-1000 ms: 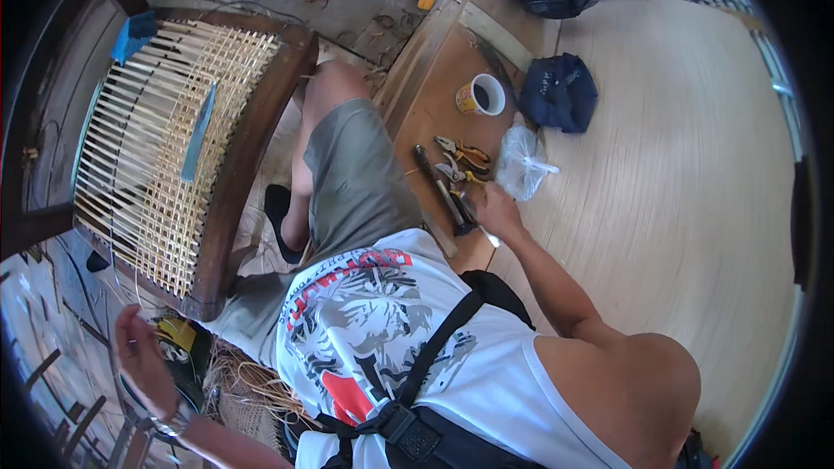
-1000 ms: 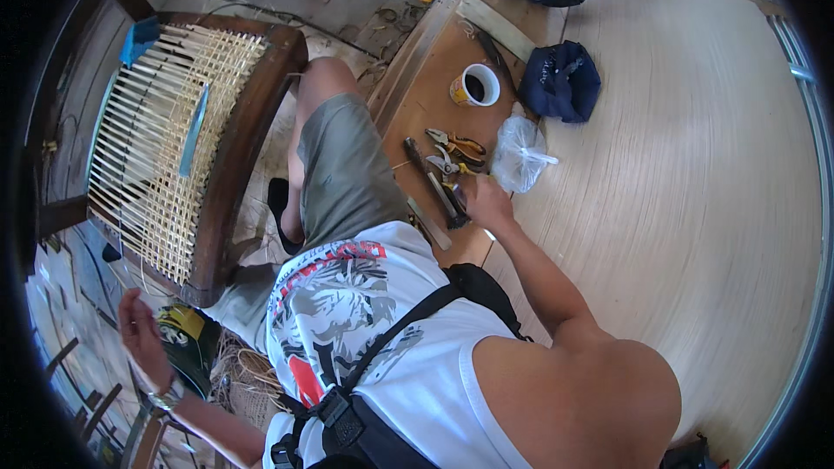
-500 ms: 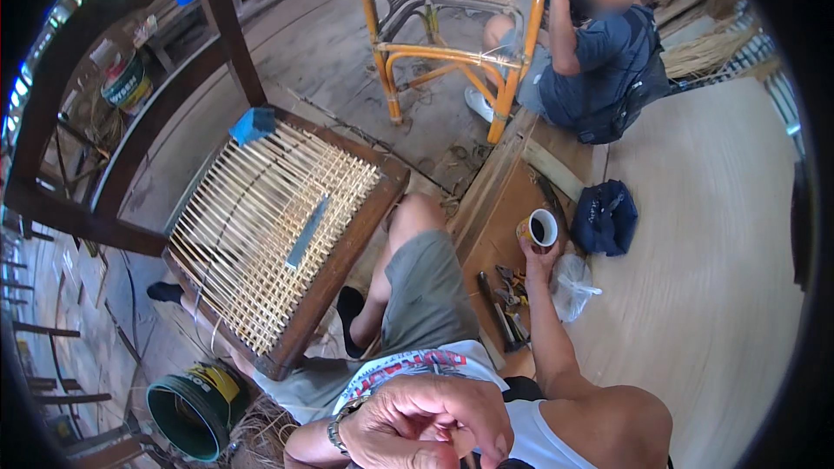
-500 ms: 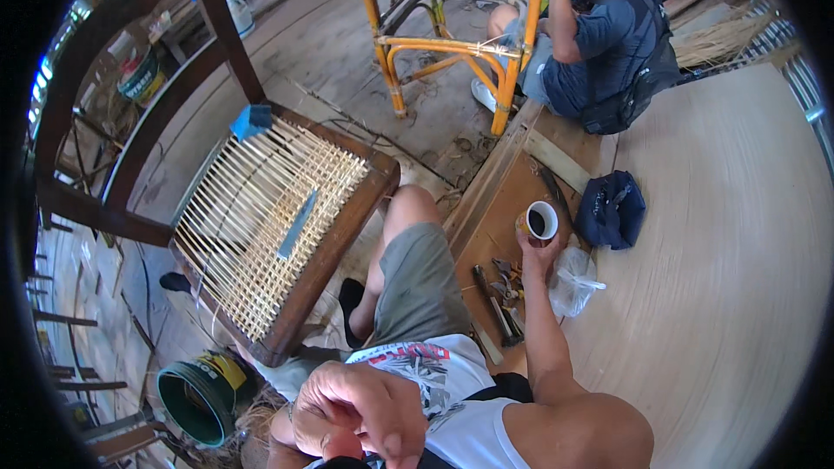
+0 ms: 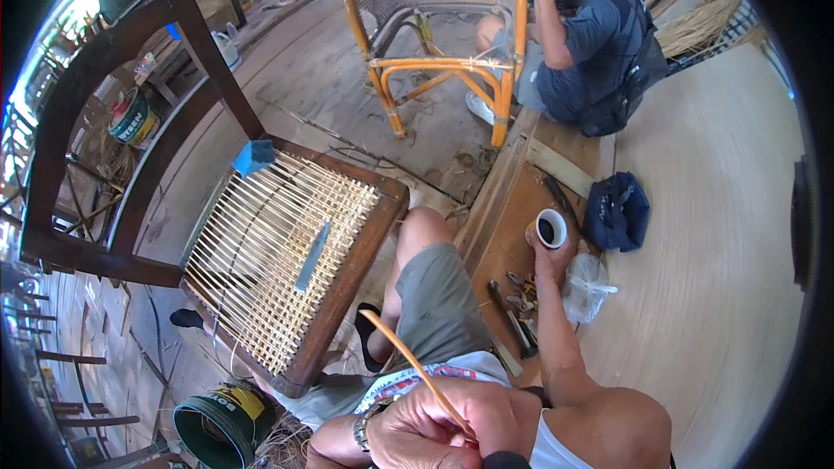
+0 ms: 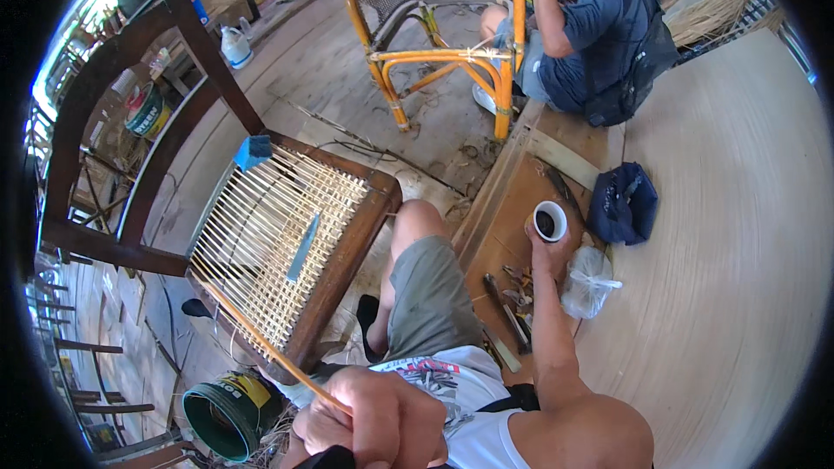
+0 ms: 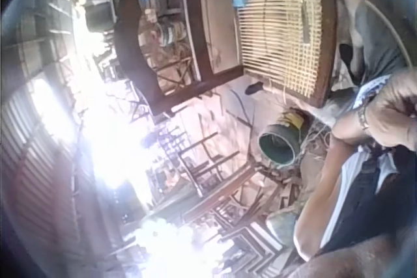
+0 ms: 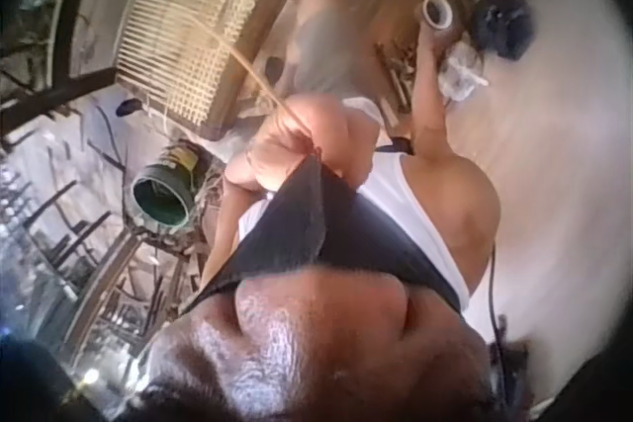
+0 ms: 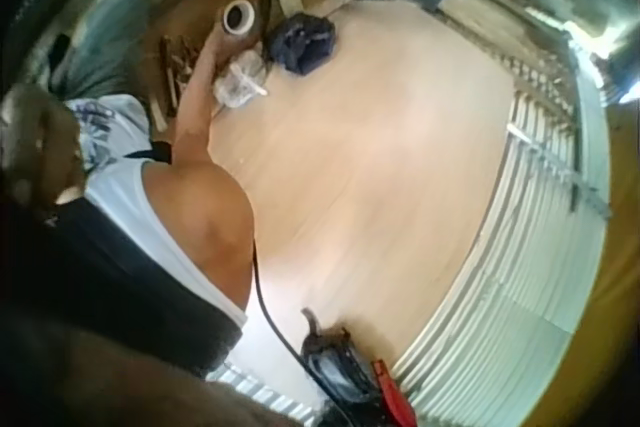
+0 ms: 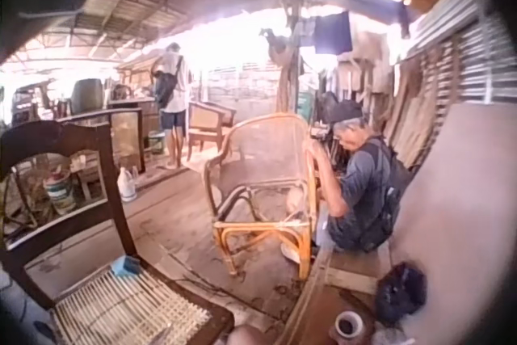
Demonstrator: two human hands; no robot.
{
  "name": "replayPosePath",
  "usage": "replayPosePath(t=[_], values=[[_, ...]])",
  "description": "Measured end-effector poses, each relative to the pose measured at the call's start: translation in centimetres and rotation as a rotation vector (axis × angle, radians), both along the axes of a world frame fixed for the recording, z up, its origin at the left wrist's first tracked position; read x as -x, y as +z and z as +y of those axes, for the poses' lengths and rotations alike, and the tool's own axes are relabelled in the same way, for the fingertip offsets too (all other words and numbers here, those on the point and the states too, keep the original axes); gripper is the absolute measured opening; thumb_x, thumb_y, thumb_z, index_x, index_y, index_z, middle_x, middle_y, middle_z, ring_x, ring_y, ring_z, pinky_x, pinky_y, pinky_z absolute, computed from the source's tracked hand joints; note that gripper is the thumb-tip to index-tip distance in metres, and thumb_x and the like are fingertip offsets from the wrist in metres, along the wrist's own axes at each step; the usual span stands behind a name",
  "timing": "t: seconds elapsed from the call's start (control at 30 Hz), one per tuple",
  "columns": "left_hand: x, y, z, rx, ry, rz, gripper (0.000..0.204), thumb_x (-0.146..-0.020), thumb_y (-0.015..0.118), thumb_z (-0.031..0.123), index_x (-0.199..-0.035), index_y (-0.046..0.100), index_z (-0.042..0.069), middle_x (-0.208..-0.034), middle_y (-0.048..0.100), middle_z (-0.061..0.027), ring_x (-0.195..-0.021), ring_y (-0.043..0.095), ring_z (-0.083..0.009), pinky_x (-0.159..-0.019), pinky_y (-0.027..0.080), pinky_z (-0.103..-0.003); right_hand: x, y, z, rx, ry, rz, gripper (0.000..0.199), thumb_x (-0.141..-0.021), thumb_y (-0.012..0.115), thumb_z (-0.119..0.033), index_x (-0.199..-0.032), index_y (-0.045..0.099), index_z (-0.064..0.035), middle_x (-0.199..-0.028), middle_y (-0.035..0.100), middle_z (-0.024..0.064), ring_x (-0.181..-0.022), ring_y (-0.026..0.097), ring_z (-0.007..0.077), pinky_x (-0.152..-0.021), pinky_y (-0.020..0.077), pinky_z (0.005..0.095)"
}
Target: Repairing a chair seat by weaving thin bamboo strips into a grid pattern and securing them to the wooden frame.
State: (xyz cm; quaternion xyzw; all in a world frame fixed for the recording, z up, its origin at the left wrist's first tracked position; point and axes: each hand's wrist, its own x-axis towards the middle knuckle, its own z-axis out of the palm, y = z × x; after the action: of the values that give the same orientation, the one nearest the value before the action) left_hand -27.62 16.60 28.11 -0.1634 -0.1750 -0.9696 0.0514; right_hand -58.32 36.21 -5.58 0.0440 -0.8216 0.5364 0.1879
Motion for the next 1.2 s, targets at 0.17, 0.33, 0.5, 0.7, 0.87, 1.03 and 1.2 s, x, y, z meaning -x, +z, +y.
replayPosePath(t=[0.17, 0.33, 0.5, 0.7, 0.87, 1.03, 1.2], values=[[-2.2, -4.5, -1.5, 0.306, -0.106, 0.174, 0.031, -0.093, 0.067, 0.017, -0.066, 0.057, 0.004, -0.067, 0.06, -0.0139, -0.055, 0.052, -0.0284, -0.05, 0.037, -0.038, -1.2, 3.0, -0.8, 0.06, 0.089, -0.043, 0.056, -0.068, 0.091, -0.018, -0.114, 0.065, -0.0015, -0.109, 0.068, 0.008, -0.101, 0.064, 0.0198, -0.094, 0.0493, 0.0342], [-2.3, -4.5, -3.9, 0.561, -0.087, 0.588, 0.031, -0.096, 0.063, 0.021, -0.071, 0.062, 0.002, -0.074, 0.063, -0.0175, -0.062, 0.06, -0.0321, -0.053, 0.045, -0.04, -1.5, 5.0, -3.2, 0.217, 0.323, -0.065, 0.072, -0.074, 0.088, -0.022, -0.132, 0.05, -0.0019, -0.123, 0.059, 0.0086, -0.113, 0.058, 0.019, -0.099, 0.0459, 0.0332], [-9.3, -7.2, -4.1, 0.951, 0.4, -0.261, 0.037, -0.1, 0.058, 0.028, -0.108, 0.061, -0.007, -0.083, 0.068, -0.0114, -0.064, 0.057, -0.0118, -0.053, 0.039, -0.022, -1.1, 13.2, -8.9, 0.067, 0.693, -0.029, 0.075, -0.071, 0.088, -0.013, -0.132, 0.047, 0.0007, -0.124, 0.058, 0.0112, -0.116, 0.057, 0.0197, -0.1, 0.0447, 0.0346], [-18.7, -13.0, -6.1, 1.341, 0.555, -1.387, 0.025, -0.101, 0.049, 0.019, -0.095, 0.062, -0.002, -0.067, 0.06, -0.0045, -0.064, 0.058, -0.0115, -0.06, 0.045, -0.026, -2.3, 21.8, -13.9, 0.117, 1.167, -0.086, 0.091, -0.065, 0.088, -0.008, -0.141, 0.038, 0.0015, -0.133, 0.052, 0.0102, -0.127, 0.049, 0.0196, -0.11, 0.0362, 0.0352], [-28.7, -18.2, -5.3, 1.664, 0.624, -1.793, 0.016, -0.096, 0.055, 0.013, -0.09, 0.064, 0.001, -0.065, 0.063, -0.0112, -0.058, 0.063, -0.0242, -0.056, 0.048, -0.035, -6.6, 28.9, -18.2, -0.1, 1.38, 0.206, 0.111, -0.048, 0.096, -0.024, -0.14, 0.041, 0.0029, -0.133, 0.052, 0.014, -0.126, 0.051, 0.0228, -0.109, 0.0369, 0.037], [-34.3, -23.0, -3.0, 1.388, 0.632, -1.995, 0.018, -0.097, 0.054, 0.013, -0.094, 0.065, 0.0, -0.068, 0.066, -0.0087, -0.057, 0.062, -0.0155, -0.054, 0.048, -0.03, -11.9, 33.5, -22.7, 0.023, 1.527, 0.438, 0.095, -0.048, 0.092, -0.026, -0.13, 0.054, 0.004, -0.124, 0.061, 0.0165, -0.114, 0.062, 0.0274, -0.101, 0.0455, 0.0364], [-31.4, -22.8, -3.1, 1.224, 0.756, -1.88, 0.019, -0.096, 0.055, 0.013, -0.099, 0.066, -0.001, -0.072, 0.068, -0.0098, -0.062, 0.066, -0.0177, -0.059, 0.052, -0.031, -14.6, 36.2, -24.5, -0.067, 1.521, 0.703, 0.088, -0.051, 0.091, -0.029, -0.125, 0.058, 0.0049, -0.119, 0.064, 0.0166, -0.11, 0.064, 0.0276, -0.098, 0.0476, 0.0352]])
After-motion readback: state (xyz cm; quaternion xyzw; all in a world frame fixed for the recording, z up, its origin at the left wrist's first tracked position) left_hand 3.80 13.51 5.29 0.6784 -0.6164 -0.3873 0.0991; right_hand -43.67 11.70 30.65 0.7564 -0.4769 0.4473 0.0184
